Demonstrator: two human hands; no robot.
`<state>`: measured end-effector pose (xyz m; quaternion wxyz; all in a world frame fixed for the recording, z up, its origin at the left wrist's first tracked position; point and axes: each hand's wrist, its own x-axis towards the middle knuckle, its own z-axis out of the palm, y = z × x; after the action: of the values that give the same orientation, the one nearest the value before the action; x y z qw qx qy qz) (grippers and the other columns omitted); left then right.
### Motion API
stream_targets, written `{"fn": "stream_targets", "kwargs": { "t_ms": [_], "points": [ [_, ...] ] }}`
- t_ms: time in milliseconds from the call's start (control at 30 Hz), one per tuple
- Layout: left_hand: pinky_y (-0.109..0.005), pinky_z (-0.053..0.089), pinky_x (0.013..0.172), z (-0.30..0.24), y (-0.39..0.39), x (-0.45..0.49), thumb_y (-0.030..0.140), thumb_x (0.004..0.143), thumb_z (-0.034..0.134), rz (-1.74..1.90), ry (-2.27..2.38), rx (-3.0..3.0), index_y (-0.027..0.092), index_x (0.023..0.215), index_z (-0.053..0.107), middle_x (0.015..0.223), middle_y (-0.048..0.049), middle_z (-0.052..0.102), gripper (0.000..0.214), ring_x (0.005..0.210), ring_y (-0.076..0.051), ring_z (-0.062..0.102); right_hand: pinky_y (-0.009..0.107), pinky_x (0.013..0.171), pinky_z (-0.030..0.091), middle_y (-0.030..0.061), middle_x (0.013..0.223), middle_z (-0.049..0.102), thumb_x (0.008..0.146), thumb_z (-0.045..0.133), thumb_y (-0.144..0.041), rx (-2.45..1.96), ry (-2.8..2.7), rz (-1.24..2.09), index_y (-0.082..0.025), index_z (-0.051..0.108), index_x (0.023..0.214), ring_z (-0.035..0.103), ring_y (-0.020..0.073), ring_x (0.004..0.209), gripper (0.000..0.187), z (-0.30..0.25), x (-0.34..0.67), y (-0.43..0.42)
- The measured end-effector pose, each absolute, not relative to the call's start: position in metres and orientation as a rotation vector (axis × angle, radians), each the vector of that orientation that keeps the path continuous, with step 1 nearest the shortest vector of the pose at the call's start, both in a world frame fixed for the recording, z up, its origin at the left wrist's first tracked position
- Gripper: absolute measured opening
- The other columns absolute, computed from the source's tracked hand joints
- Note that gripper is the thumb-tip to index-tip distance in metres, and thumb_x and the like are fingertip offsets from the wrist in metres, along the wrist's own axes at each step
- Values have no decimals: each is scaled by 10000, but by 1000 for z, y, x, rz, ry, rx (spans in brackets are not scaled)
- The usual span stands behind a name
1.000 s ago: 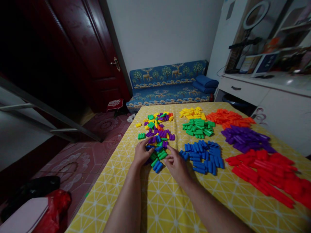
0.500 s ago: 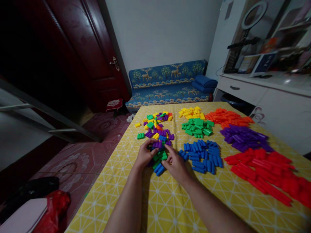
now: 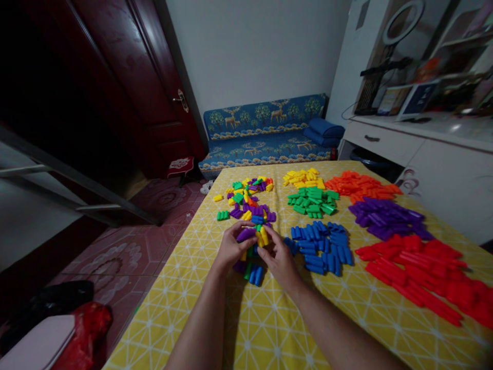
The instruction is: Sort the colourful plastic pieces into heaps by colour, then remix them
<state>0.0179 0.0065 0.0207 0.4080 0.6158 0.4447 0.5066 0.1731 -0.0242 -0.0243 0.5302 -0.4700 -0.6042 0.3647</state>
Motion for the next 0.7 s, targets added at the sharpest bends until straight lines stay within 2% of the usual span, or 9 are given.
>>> {"fn": "stream_targets", "kwargs": {
  "t_ms": [100, 200, 300, 400, 567, 700],
  "points": [
    [-267, 526, 703, 21, 5, 20, 364, 670, 782, 1232, 1129, 1569, 170, 955, 689, 872, -47, 713, 356, 784, -187, 657, 340, 768, 554, 58, 1073, 694, 816, 610, -305, -1158, -1418, 881, -247, 482, 1361, 661, 211, 872, 563, -23, 174, -25],
    [-271, 521, 710, 17, 7, 21, 402, 687, 771, 1226, 1094, 1554, 165, 937, 699, 832, -49, 710, 352, 771, -183, 653, 348, 812, 553, 63, 1115, 681, 804, 633, -342, -1162, -1391, 901, -234, 495, 1328, 662, 221, 933, 553, -21, 174, -26],
    [-273, 515, 713, 12, 9, 20, 401, 717, 750, 1206, 1101, 1528, 159, 916, 703, 829, -50, 709, 316, 760, -179, 651, 326, 737, 561, 76, 1076, 679, 799, 635, -362, -1113, -1325, 993, -211, 507, 1285, 662, 217, 879, 525, -17, 173, -27],
    [-293, 518, 778, 7, 11, 20, 361, 746, 724, 1220, 1143, 1550, 160, 894, 705, 904, -65, 716, 251, 838, -200, 660, 301, 665, 555, 82, 1059, 673, 795, 623, -369, -1022, -1228, 1108, -203, 500, 1262, 656, 198, 805, 511, -10, 174, -30],
    [-354, 478, 950, 2, 14, 20, 277, 740, 712, 1232, 1178, 1723, 175, 979, 709, 1046, -84, 705, 259, 1027, -235, 641, 310, 774, 556, 96, 1201, 633, 768, 607, -324, -990, -1117, 1155, -202, 511, 1252, 656, 207, 948, 508, 2, 176, -33],
    [-392, 450, 1005, -5, 18, 19, 222, 668, 744, 1304, 1271, 1772, 185, 1014, 712, 1100, -86, 698, 349, 1081, -250, 624, 323, 841, 549, 72, 1153, 657, 717, 641, -282, -982, -1093, 1158, -214, 545, 1196, 656, 210, 1001, 493, 0, 176, -31]
  ]
}}
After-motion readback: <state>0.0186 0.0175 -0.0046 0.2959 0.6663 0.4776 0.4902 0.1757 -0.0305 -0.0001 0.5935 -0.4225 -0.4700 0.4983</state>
